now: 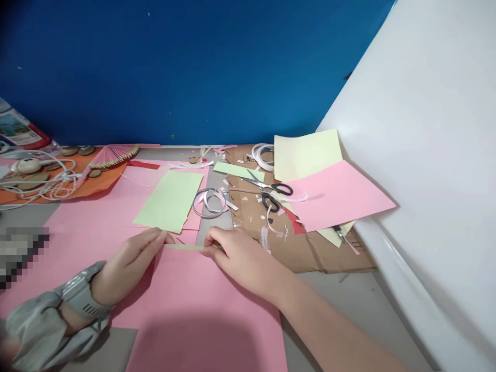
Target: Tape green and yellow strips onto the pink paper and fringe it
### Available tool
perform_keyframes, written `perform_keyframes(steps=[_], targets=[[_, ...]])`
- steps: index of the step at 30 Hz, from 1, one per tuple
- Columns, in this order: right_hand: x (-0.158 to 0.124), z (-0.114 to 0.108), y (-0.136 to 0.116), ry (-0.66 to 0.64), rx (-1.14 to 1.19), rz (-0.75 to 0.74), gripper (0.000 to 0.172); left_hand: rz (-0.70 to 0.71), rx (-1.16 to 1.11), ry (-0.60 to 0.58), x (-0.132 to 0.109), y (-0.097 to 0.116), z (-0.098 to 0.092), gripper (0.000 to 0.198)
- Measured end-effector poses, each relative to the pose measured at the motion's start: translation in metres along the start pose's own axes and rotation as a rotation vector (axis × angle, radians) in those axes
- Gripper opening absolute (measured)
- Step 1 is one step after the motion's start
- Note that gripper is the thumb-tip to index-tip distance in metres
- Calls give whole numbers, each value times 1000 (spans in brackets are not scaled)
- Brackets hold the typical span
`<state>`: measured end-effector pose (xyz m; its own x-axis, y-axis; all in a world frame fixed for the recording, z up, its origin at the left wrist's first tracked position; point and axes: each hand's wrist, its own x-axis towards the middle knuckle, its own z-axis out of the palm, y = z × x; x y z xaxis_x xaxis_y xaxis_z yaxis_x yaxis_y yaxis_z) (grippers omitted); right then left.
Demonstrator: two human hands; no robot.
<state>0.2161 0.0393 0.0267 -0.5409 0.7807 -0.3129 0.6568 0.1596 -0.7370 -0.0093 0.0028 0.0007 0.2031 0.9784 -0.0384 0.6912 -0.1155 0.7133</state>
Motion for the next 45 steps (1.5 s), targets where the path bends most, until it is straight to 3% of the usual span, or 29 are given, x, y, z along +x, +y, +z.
perform_keyframes(steps=[4, 9, 12, 16, 20, 24, 30, 35, 41, 45], targets=[[1, 1, -1, -41, 15, -48, 19, 52, 33, -50, 1, 2, 0, 23], [1, -1, -4, -6, 25, -84, 20, 103, 63, -99, 3, 5, 0, 35], [0, -6, -3, 15, 27, -64, 20, 97, 28, -116, 2, 1, -2, 32], [0, -15, 7, 129, -30, 36, 23, 3, -35, 9, 1, -11, -8, 30], [4, -21, 18, 206, -55, 124, 32, -97, -82, 219, 3, -23, -15, 32], [10, -22, 21, 270, -51, 85, 28, -163, -233, 358, 8, -28, -19, 37], [18, -19, 26, 368, 61, 25, 35, -219, -238, 397, 10, -32, -20, 36], [23, -14, 32, 425, 189, -15, 30, -236, -248, 454, 9, -29, -23, 37], [24, -9, 30, 535, 207, 0, 32, -233, -125, 403, 8, -30, -21, 35], [22, -7, 29, 512, 239, -2, 34, -242, -111, 375, 6, -32, -21, 38]])
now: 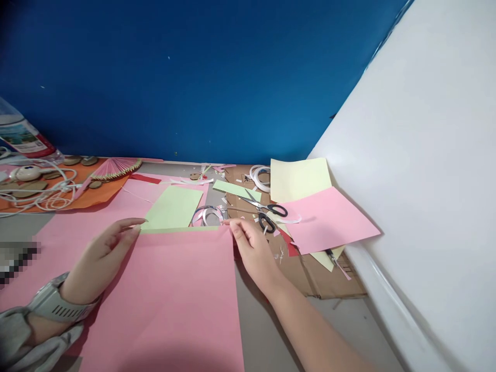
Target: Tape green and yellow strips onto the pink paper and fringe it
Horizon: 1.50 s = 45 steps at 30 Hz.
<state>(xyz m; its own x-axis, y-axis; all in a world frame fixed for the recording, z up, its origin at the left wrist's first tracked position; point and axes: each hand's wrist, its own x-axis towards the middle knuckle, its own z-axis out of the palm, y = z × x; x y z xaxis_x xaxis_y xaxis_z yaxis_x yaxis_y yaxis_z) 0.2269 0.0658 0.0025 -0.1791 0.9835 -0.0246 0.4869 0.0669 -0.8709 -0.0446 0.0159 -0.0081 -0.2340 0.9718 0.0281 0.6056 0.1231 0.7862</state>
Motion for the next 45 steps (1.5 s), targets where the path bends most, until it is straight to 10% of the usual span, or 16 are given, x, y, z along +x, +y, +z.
perform_keyframes(steps=[29, 40, 45], targets=[[5, 3, 7, 65, 56, 34, 25, -100, -217, -93, 1, 2, 3, 29], [7, 4, 10, 101, 57, 22, 27, -50, -259, 97, -3, 6, 4, 30], [5, 4, 10, 93, 57, -3, 24, -83, -201, -39, 1, 2, 2, 33]])
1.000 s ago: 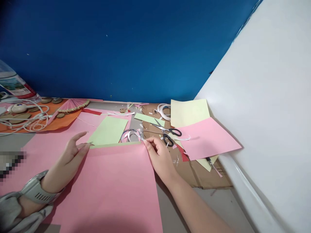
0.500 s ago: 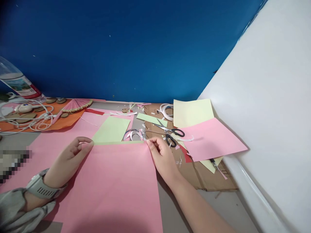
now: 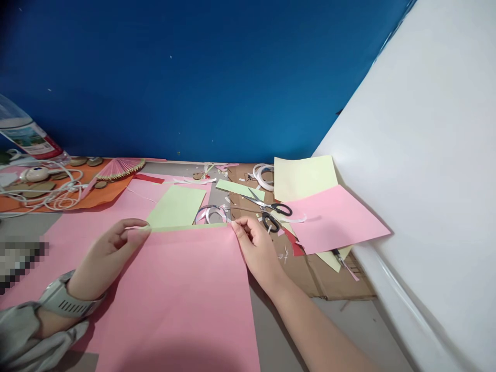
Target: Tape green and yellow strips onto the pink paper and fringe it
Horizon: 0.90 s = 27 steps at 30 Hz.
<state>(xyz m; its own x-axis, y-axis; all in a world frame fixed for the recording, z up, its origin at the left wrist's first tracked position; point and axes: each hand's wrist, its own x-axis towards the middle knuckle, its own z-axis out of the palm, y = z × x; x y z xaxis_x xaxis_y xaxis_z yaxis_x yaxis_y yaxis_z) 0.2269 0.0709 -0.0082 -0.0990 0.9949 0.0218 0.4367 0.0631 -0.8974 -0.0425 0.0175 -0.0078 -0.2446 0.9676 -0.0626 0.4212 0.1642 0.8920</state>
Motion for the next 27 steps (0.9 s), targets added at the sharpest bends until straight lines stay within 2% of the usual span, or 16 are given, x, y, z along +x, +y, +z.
perform_keyframes(steps=[4, 7, 10, 13, 20, 24, 27], targets=[[0, 2, 0, 6, 2, -9, 23, 58, 125, 72, 2, -4, 0, 31], [0, 1, 1, 15, -2, -5, 23, 62, 65, 124, 0, -3, 1, 35], [0, 0, 0, 0, -8, -16, 22, 25, -43, 81, -1, 0, 1, 38], [-1, 0, 0, -47, -41, -60, 22, 17, -52, 28, 0, -1, 2, 42], [-7, 1, -3, -196, -143, -118, 21, 82, 17, -71, -3, -8, 5, 30], [-10, 1, -9, -309, -260, -200, 19, 87, 37, -60, -4, -6, 5, 32], [-9, 1, -13, -346, -394, -316, 27, 101, 41, 19, -5, -4, 5, 32]])
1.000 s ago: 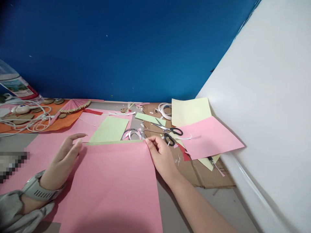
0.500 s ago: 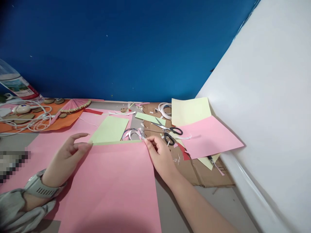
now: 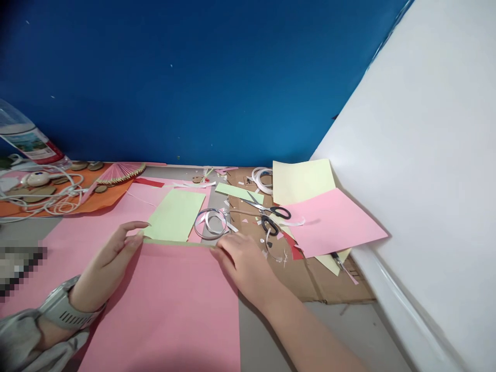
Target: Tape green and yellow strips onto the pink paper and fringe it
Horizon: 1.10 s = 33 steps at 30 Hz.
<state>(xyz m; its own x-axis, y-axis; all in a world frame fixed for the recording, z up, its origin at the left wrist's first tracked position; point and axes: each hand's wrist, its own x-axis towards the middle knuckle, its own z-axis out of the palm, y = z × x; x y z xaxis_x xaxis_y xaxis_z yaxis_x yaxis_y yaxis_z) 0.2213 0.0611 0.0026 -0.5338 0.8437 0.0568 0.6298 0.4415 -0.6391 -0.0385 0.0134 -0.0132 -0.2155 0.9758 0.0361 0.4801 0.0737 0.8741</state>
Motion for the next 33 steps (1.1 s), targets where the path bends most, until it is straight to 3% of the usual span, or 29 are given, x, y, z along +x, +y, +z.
perform_keyframes(steps=[3, 5, 7, 11, 16, 20, 24, 27, 29, 33], targets=[[1, 1, 1, -33, -50, -68, 30, -14, -163, 78, 2, 3, -1, 33], [2, 3, 2, -74, -66, -134, 27, -55, -350, 66, 5, 4, -3, 32], [1, 5, 4, -127, -116, -213, 23, -63, -398, 67, 7, 3, -4, 31], [-1, 8, 3, -195, -231, -283, 24, 18, 51, 99, 10, -4, -3, 35], [-3, 4, -3, -141, -196, -247, 16, 184, 683, -16, 7, -12, 2, 47], [-4, 6, -4, -97, -200, -225, 14, 270, 864, -104, 2, -19, 5, 47], [-1, 8, -5, -31, -238, -216, 13, 302, 972, -13, -1, -28, 11, 68], [2, -7, 3, 99, -367, -69, 17, 304, 1002, 51, 0, -34, 13, 75], [2, -28, 16, 185, -523, 176, 20, 313, 1004, 63, 1, -35, 14, 75], [2, -76, 53, 209, -642, 371, 18, 317, 973, 114, 4, -30, 15, 65]])
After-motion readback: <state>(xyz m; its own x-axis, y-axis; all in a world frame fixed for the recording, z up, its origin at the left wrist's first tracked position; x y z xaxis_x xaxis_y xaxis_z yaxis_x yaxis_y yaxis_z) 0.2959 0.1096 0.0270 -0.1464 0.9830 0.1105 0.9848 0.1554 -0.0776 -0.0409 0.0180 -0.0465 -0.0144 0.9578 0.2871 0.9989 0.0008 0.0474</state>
